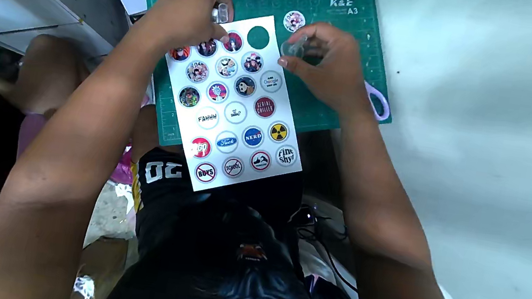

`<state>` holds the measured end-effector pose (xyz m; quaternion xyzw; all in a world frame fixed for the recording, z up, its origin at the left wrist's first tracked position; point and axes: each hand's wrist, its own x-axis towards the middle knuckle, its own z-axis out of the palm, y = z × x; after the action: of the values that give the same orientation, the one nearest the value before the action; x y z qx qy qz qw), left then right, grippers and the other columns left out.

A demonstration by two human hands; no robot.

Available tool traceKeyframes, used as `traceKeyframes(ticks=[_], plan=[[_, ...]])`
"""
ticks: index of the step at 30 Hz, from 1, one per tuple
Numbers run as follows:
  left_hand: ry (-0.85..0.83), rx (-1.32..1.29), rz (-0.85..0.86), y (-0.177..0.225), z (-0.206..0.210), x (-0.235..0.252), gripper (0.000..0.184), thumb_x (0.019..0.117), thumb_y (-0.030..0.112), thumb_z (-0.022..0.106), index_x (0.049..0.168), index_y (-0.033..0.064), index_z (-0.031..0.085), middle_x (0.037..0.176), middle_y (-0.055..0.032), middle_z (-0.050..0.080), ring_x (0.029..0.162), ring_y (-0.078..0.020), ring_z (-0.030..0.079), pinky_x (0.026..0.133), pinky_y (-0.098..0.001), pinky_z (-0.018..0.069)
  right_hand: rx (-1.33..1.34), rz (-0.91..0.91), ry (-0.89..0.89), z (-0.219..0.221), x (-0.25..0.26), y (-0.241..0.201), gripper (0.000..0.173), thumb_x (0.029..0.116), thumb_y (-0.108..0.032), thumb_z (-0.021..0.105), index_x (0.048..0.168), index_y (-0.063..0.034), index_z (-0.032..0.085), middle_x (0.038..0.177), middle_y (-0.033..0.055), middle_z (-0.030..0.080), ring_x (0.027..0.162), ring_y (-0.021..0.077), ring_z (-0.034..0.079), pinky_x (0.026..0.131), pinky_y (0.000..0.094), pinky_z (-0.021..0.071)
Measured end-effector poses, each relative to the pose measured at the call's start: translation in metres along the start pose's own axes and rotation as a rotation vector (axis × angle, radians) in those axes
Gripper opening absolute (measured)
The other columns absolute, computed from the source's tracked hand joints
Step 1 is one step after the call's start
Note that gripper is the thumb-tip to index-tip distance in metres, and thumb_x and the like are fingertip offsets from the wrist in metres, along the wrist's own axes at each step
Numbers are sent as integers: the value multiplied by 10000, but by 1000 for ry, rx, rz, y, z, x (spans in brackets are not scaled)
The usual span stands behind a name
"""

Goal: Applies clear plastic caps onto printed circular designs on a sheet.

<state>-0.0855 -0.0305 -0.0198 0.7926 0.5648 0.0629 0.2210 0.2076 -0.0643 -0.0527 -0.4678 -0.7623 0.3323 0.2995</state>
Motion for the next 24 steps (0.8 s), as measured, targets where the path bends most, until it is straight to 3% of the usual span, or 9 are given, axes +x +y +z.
traceKeyframes(ticks=[7, 14, 17, 21, 24], plan=[[-5, -17, -5, -10, -5, 2, 240, 891, 272, 810, 1091, 164, 734, 1031, -131, 716, 992, -340, 675, 883, -632, 514, -95, -85, -5, 22, 4, -1, 309, 907, -287, 797, 1159, -123, 725, 1229, 65, 689, 1072, 154, 661, 852, 328, 569], [2, -50, 2, -19, -6, 0, 271, 884, 282, 817, 1106, 156, 725, 1027, -129, 711, 977, -330, 673, 875, -626, 517, -268, -3, 32, 19, -3, 7, 402, 923, -385, 760, 1234, -137, 706, 1244, 85, 681, 1143, 239, 636, 982, 437, 533], [31, -53, -11, -20, -3, 1, 354, 871, 267, 827, 1184, 158, 704, 1102, -132, 706, 1044, -345, 662, 922, -629, 507, -296, -13, 32, 17, -6, 7, 371, 969, -367, 687, 1250, -126, 704, 1318, 88, 659, 1195, 250, 622, 1001, 446, 529], [147, -75, -29, -18, 3, -10, 492, 861, 249, 828, 1308, 144, 651, 1253, -180, 639, 1198, -368, 609, 1024, -603, 477, -347, 3, 74, 17, -8, 10, 292, 981, -310, 662, 1194, -123, 730, 1290, 95, 674, 1228, 284, 596, 1053, 472, 478], [236, -159, -90, -13, 5, -38, 499, 906, 323, 779, 1345, 141, 627, 1262, -170, 629, 1163, -322, 618, 1008, -556, 492, -350, 1, 109, 18, -7, 9, 243, 1000, -294, 646, 1138, -124, 750, 1230, 81, 702, 1196, 271, 612, 1041, 456, 480]])
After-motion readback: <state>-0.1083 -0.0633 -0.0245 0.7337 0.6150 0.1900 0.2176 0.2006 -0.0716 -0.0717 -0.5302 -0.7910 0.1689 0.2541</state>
